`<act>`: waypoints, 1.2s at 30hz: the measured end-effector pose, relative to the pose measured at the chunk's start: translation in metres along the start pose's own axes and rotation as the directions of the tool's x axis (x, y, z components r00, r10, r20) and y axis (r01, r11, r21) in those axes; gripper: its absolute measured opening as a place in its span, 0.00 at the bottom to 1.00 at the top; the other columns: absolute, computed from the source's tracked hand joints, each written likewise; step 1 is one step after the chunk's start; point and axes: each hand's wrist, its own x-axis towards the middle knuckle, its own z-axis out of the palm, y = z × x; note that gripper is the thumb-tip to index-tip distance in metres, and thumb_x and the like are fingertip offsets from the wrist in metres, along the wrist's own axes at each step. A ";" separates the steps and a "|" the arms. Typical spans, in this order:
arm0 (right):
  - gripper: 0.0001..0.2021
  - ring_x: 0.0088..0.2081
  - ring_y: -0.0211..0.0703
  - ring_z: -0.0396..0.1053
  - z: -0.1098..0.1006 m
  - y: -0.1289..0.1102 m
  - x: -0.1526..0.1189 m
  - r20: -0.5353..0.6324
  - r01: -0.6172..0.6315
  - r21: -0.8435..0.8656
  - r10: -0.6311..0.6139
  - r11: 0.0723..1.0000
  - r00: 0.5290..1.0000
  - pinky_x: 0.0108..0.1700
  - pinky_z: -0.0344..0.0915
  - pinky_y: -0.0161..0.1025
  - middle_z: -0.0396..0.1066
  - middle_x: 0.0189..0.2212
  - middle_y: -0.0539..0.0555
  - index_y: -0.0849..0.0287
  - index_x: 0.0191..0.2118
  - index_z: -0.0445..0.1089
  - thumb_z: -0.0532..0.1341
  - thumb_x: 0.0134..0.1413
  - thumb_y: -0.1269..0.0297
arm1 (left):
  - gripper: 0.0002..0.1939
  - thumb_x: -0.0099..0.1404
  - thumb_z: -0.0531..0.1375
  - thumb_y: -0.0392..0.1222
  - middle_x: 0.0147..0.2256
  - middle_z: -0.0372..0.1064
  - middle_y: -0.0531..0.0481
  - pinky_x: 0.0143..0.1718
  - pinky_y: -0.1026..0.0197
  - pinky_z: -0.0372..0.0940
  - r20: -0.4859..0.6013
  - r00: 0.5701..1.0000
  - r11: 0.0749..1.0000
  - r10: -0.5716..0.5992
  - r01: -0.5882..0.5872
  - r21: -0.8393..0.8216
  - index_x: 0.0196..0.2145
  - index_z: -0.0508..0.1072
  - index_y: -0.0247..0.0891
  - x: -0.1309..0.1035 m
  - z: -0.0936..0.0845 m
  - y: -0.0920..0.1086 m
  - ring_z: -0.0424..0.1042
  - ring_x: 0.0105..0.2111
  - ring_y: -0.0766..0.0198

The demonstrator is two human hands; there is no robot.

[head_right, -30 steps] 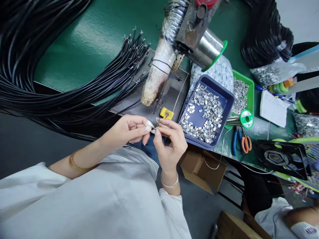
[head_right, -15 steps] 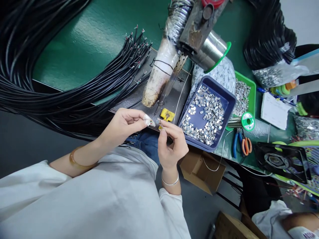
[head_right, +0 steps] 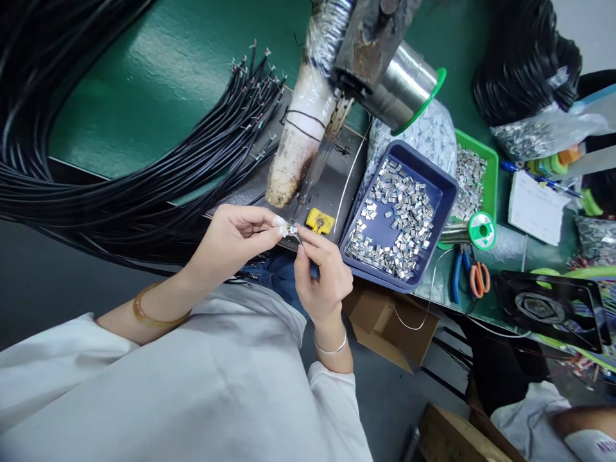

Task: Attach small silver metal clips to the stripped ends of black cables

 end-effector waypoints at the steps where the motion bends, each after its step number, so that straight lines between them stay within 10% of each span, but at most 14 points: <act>1: 0.08 0.43 0.40 0.80 0.000 0.000 0.000 -0.002 0.002 -0.012 -0.002 1.000 1.000 0.45 0.78 0.39 0.81 0.42 0.53 0.55 0.41 0.70 0.63 0.59 0.75 | 0.06 0.56 0.66 0.37 0.21 0.67 0.53 0.24 0.68 0.60 -0.001 1.000 1.000 0.000 0.000 -0.004 0.24 0.77 0.33 0.000 0.001 0.000 0.64 0.22 0.71; 36: 0.08 0.40 0.40 0.79 0.002 -0.005 0.011 0.008 -0.020 -0.105 0.021 0.994 1.000 0.39 0.76 0.38 0.79 0.40 0.50 0.53 0.36 0.69 0.66 0.55 0.73 | 0.02 0.52 0.64 0.34 0.18 0.60 0.56 0.18 0.70 0.49 0.020 1.000 1.000 -0.004 0.004 0.011 0.23 0.77 0.33 0.006 -0.001 0.009 0.53 0.19 0.75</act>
